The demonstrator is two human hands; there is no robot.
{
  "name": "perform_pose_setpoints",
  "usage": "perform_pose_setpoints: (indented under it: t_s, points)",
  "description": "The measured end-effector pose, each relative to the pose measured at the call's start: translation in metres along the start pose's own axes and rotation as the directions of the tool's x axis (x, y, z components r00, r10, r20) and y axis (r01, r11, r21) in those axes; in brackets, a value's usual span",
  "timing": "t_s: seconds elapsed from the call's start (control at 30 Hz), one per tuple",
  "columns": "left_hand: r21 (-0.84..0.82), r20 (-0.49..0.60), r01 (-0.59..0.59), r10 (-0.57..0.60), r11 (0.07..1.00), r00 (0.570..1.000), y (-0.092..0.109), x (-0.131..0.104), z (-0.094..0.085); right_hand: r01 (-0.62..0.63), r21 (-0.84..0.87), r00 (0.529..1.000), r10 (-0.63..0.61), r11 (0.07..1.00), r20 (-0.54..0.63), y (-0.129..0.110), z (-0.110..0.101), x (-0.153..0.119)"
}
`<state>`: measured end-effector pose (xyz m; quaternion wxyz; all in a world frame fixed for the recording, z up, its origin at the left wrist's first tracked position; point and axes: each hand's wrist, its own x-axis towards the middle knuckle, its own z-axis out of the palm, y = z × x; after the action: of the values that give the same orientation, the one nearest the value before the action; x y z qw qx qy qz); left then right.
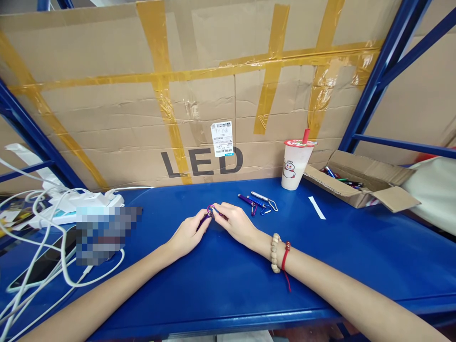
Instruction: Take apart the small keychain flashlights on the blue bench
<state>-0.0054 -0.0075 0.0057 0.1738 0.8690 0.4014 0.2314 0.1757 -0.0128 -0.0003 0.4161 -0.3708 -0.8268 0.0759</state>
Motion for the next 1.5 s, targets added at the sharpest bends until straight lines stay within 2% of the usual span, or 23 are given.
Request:
perform_pose_setpoints:
  t_s: [0.2, 0.53, 0.73, 0.87, 0.97, 1.1, 1.2, 1.3, 1.43, 1.5]
  points:
    - [0.132, -0.057, 0.022, -0.015, 0.991, 0.998, 0.001, 0.0, 0.003, -0.047, -0.002, 0.997, 0.047, 0.999, -0.056, -0.004, 0.005, 0.001]
    - [0.232, -0.062, 0.081, -0.069, 0.969, 0.996, 0.007, 0.001, 0.003, -0.069, 0.013, 0.997, 0.069, 0.998, -0.031, 0.0, 0.007, 0.003]
    - [0.113, -0.106, 0.113, -0.101, 0.987, 0.989, 0.003, 0.002, 0.002, -0.06, 0.007, 0.998, 0.06, 0.998, -0.015, 0.003, 0.004, 0.004]
    - [0.084, -0.095, 0.147, -0.139, 0.986, 0.986, 0.001, 0.003, 0.001, -0.062, 0.011, 0.998, 0.062, 0.998, -0.002, 0.004, 0.003, 0.005]
    - [0.021, -0.114, 0.168, -0.164, 0.986, 0.98, -0.003, 0.004, 0.001, -0.059, 0.014, 0.997, 0.058, 0.998, 0.05, 0.005, 0.003, 0.004]
    - [-0.039, -0.184, 0.075, -0.081, 0.996, 0.98, -0.01, 0.007, 0.005, -0.117, 0.034, 0.99, 0.114, 0.993, 0.082, 0.005, 0.001, 0.003]
    - [-0.011, -0.123, -0.065, 0.063, 0.998, 0.99, -0.011, 0.008, 0.007, -0.215, 0.055, 0.97, 0.206, 0.975, 0.132, 0.002, -0.001, 0.002]
    - [0.005, -0.039, -0.157, 0.157, 0.988, 0.987, -0.009, 0.007, 0.007, -0.213, -0.056, 0.942, 0.22, 0.975, 0.254, -0.001, -0.003, 0.002]
    - [0.041, -0.11, -0.036, 0.04, 0.999, 0.993, -0.01, 0.006, 0.009, -0.11, -0.289, 0.937, 0.197, 0.951, 0.29, -0.001, -0.01, 0.004]
    - [0.063, -0.151, 0.02, -0.01, 0.998, 0.989, -0.011, 0.007, 0.011, -0.098, -0.483, 0.909, 0.276, 0.87, 0.312, -0.001, -0.016, 0.006]
